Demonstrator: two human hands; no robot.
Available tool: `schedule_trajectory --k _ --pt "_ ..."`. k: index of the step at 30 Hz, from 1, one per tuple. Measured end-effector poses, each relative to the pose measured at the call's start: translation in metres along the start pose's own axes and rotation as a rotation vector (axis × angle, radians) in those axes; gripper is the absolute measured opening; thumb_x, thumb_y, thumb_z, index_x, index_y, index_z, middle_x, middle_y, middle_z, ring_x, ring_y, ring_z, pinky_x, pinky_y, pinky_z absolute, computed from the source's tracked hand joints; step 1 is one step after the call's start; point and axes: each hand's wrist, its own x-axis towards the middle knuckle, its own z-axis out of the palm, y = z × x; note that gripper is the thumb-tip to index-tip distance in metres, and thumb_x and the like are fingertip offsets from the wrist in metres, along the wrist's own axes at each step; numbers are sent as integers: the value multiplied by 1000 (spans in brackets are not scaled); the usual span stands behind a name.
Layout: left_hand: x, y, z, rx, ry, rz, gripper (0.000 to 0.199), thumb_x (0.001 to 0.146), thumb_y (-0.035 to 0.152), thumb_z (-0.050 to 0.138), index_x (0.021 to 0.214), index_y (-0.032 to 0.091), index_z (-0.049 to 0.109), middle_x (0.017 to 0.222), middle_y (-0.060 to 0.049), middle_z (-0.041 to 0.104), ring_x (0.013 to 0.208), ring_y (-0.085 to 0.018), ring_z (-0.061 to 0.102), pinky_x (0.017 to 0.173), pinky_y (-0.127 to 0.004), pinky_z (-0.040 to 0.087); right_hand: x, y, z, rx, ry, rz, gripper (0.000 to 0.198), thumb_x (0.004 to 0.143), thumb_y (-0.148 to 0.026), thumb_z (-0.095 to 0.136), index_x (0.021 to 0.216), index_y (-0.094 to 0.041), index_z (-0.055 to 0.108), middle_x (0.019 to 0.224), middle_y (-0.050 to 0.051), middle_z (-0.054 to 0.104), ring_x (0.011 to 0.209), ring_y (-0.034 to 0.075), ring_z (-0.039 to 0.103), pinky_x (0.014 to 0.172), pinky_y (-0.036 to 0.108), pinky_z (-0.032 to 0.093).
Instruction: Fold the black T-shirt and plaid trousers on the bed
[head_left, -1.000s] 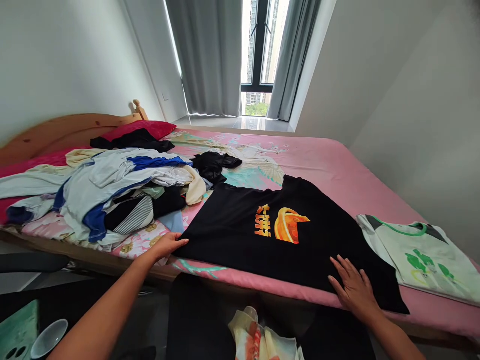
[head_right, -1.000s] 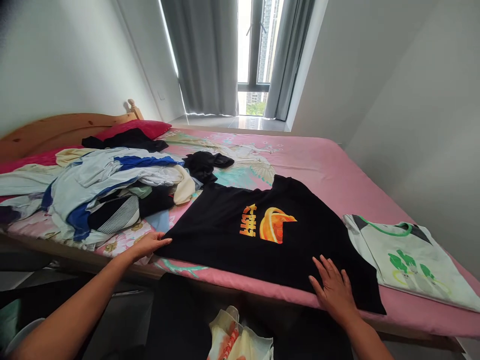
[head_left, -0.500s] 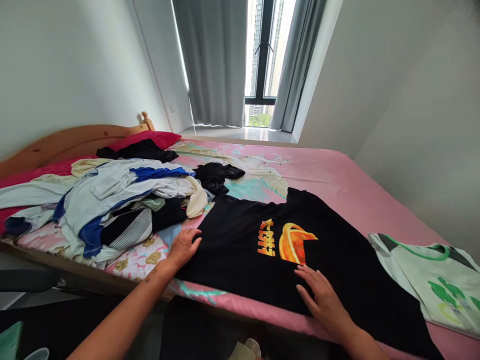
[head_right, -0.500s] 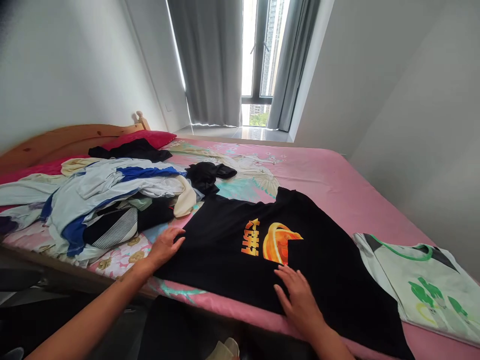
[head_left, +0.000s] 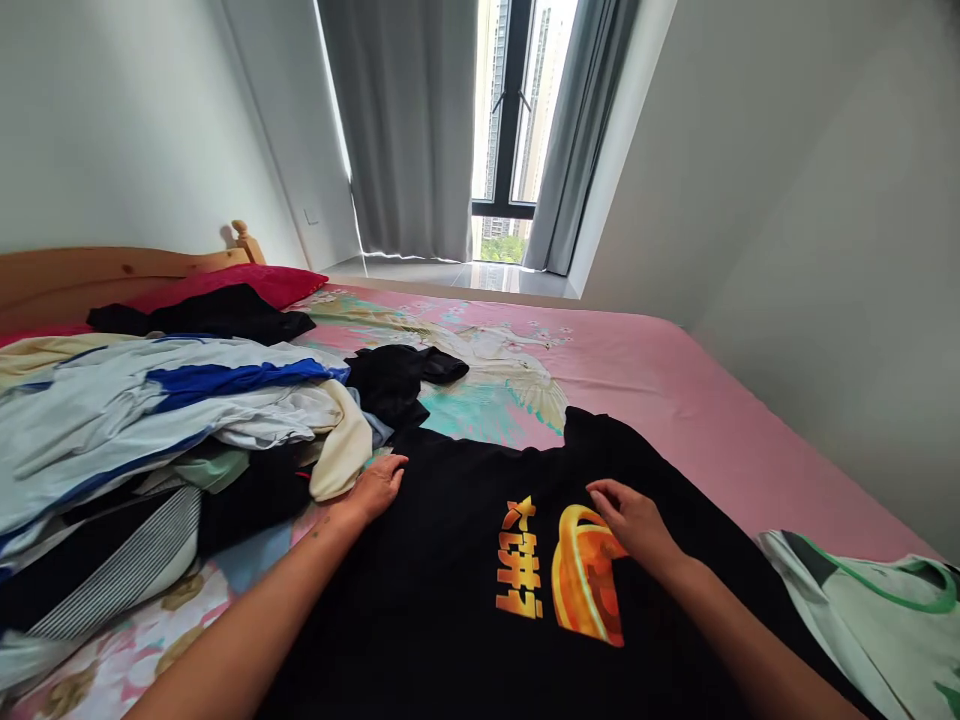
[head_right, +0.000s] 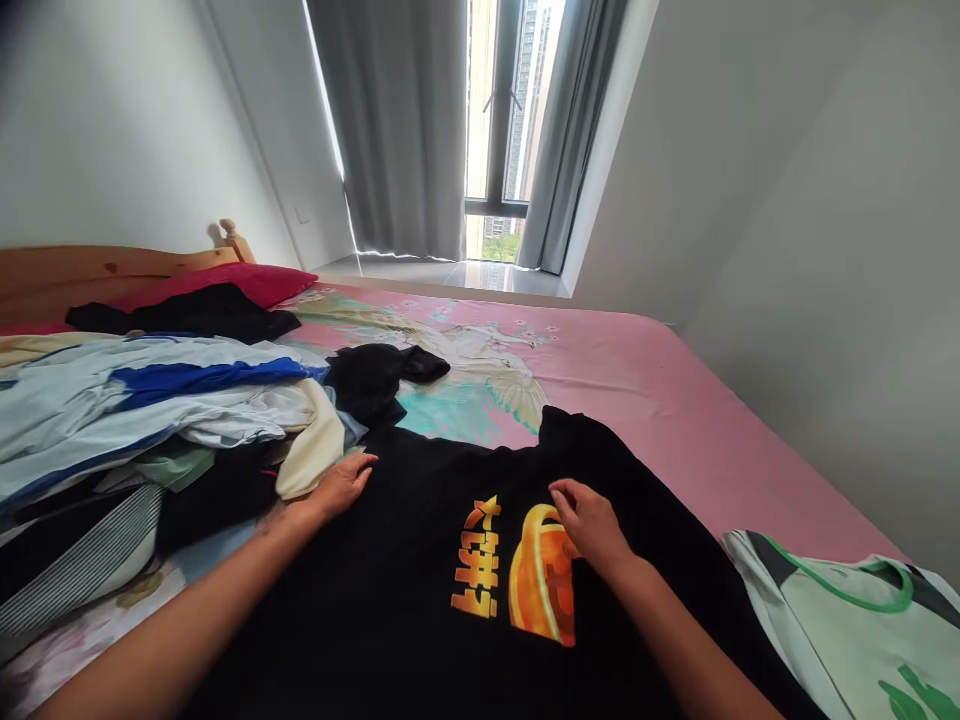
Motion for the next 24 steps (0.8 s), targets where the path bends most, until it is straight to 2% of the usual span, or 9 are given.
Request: schedule_trajectory --k 3,6,9,11,14,16,19,21,24 --pt "35 -2 8 27 -28 2 37 84 19 39 116 19 57 122 -6 58 116 -18 51 104 -34 37 57 6 5 -7 2 -1 28 85 -38 42 93 -22 63 79 0 66 68 16 60 66 26 46" --pt "62 2 13 69 -83 20 42 83 14 39 122 22 54 134 -5 50 125 -19 43 106 -36 34 107 11 19 -145 -72 -1 25 86 -32 41 97 -23 61 88 0 66 79 14 61 73 23 44" --pt "83 8 16 106 -152 49 51 77 7 42 122 27 55 138 -2 46 128 -19 38 107 -38 31 143 23 34 -292 -141 95 21 84 -31 44 96 -24 60 91 2 65 86 16 60 76 25 43" --pt "95 11 15 122 -191 66 54 72 4 44 118 29 58 130 -3 53 125 -20 41 106 -39 30 158 37 43 -346 -160 197 23 81 -39 50 90 -21 60 88 6 65 85 21 60 74 30 44" --pt "106 12 6 133 -223 75 48 66 8 51 109 26 64 103 -7 64 108 -24 52 99 -42 35 170 60 51 -412 -188 357 40 73 -55 54 81 -17 61 85 12 64 86 30 61 70 37 45" --pt "108 10 -5 119 -230 82 40 65 14 54 102 23 66 92 -8 64 98 -25 55 92 -40 39 176 72 54 -429 -208 417 43 72 -58 53 79 -16 63 86 14 64 88 32 61 71 39 46" --pt "99 5 -23 64 -235 90 31 70 26 53 97 20 67 86 -5 62 88 -21 56 82 -31 44 182 83 58 -433 -230 441 36 74 -49 50 77 -16 65 87 15 64 88 31 62 72 38 46" --pt "85 4 -32 -58 -254 45 31 74 33 51 97 19 65 78 -2 61 76 -17 56 69 -26 45 185 88 60 -432 -234 437 36 77 -44 45 77 -15 66 87 16 64 88 30 62 72 37 47" --pt "59 6 -42 -301 -286 -68 33 75 40 52 96 19 64 67 2 58 63 -14 52 55 -22 40 184 91 63 -428 -224 418 39 79 -41 40 77 -13 67 88 17 65 88 30 62 71 35 46"
